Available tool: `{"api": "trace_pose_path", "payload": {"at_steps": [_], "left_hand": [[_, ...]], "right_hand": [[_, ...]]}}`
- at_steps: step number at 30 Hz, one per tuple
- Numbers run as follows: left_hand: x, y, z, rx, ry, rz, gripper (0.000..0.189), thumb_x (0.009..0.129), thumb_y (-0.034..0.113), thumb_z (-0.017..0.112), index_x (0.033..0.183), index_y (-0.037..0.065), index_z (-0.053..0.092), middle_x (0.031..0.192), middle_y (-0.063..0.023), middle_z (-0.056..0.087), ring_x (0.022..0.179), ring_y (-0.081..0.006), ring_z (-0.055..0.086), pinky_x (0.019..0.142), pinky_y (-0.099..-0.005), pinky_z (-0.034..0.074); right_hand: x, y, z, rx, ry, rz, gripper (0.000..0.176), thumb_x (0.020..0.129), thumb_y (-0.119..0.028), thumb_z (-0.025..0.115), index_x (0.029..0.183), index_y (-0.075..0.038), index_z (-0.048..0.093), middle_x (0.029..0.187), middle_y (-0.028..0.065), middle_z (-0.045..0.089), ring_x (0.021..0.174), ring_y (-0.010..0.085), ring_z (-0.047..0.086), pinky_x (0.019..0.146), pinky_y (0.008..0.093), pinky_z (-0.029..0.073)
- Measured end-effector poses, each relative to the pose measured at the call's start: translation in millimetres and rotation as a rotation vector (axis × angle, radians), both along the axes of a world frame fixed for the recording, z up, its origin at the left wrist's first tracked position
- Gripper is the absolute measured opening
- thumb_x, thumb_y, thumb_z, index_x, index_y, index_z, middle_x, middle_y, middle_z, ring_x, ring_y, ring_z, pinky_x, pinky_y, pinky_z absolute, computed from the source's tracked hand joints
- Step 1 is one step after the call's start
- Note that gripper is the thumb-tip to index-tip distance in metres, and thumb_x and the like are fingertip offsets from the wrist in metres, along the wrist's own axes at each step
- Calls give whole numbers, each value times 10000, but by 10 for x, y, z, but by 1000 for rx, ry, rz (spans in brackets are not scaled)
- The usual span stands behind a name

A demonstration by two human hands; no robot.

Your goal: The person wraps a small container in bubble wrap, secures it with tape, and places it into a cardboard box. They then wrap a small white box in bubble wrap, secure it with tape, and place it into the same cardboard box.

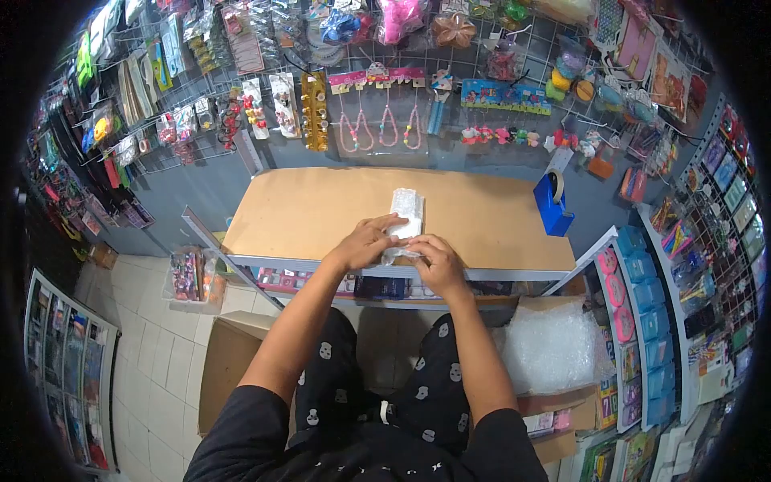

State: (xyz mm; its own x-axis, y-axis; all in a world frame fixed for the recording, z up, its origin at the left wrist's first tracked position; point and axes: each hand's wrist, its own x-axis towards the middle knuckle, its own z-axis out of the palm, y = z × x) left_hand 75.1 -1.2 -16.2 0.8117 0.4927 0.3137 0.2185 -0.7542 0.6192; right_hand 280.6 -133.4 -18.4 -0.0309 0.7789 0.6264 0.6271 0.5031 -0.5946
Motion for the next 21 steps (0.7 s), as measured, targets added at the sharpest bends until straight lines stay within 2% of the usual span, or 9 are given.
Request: {"api": "trace_pose_path", "payload": {"at_steps": [1, 4, 6, 7, 10, 13, 16, 19, 21], "left_hand": [[-7, 28, -13, -31, -14, -11, 365, 978, 415, 678, 1166, 138, 825, 1588, -119, 529, 1556, -335, 353, 1262, -465, 240], [-43, 103, -53, 55, 51, -61, 434, 919, 482, 756, 1050, 75, 829, 1613, -118, 497, 1570, -336, 321, 1256, -482, 239], [-54, -64, 123, 102, 61, -40, 491, 839, 524, 825, 982, 54, 817, 1611, -122, 499, 1568, -343, 325, 1252, -492, 243], [-58, -133, 187, 125, 66, -29, 525, 799, 544, 859, 948, 43, 811, 1609, -125, 500, 1566, -346, 327, 1250, -497, 244], [-43, -43, 62, 186, 40, -38, 568, 720, 588, 896, 795, 38, 770, 1597, -107, 519, 1566, -319, 331, 1235, -490, 261], [-57, -68, 111, 178, 55, -30, 533, 752, 539, 892, 816, 27, 759, 1587, -105, 531, 1556, -321, 355, 1232, -490, 269], [-27, -13, 20, 119, 5, -31, 558, 790, 508, 878, 1037, 21, 765, 1587, -95, 535, 1551, -318, 367, 1244, -498, 244], [-3, -75, 60, 139, -106, 15, 624, 862, 444, 846, 1291, 17, 690, 1454, -161, 637, 1462, -306, 498, 1151, -441, 384], [9, -66, 61, -117, -125, 13, 648, 892, 400, 832, 1378, 18, 637, 1317, -202, 687, 1363, -302, 583, 1029, -393, 462]], "right_hand": [[4, 17, 2, -1, 7, 0, 148, 886, -74, 768, 1024, -29, 742, 1087, 93, 749, 1030, 304, 700, 915, 392, 561], [6, 65, 65, -52, 46, -2, 143, 923, -101, 759, 1029, -11, 728, 1052, 107, 731, 943, 287, 717, 836, 380, 580], [18, 77, 131, -154, 96, -7, 146, 938, -114, 752, 1025, -1, 718, 1024, 112, 718, 891, 263, 722, 779, 366, 586], [34, 104, 148, -126, 65, 6, 153, 943, -122, 751, 1021, 4, 712, 1005, 115, 710, 863, 254, 716, 753, 360, 581], [90, 218, 201, -92, 9, 34, 174, 953, -140, 748, 1009, 16, 694, 952, 122, 688, 784, 232, 692, 691, 346, 563], [115, 288, 189, -143, 47, 38, 188, 959, -152, 745, 994, 22, 679, 914, 130, 674, 718, 226, 660, 659, 347, 538], [126, 327, 106, -160, 98, 9, 215, 967, -179, 744, 985, 23, 672, 872, 146, 670, 676, 220, 639, 638, 356, 518], [155, 338, 74, -214, 92, -54, 258, 975, -224, 742, 979, 23, 669, 811, 161, 669, 661, 217, 634, 623, 363, 504], [147, 332, 96, -249, 78, -88, 288, 979, -256, 740, 973, 23, 668, 772, 169, 669, 645, 219, 630, 613, 370, 496]]}}
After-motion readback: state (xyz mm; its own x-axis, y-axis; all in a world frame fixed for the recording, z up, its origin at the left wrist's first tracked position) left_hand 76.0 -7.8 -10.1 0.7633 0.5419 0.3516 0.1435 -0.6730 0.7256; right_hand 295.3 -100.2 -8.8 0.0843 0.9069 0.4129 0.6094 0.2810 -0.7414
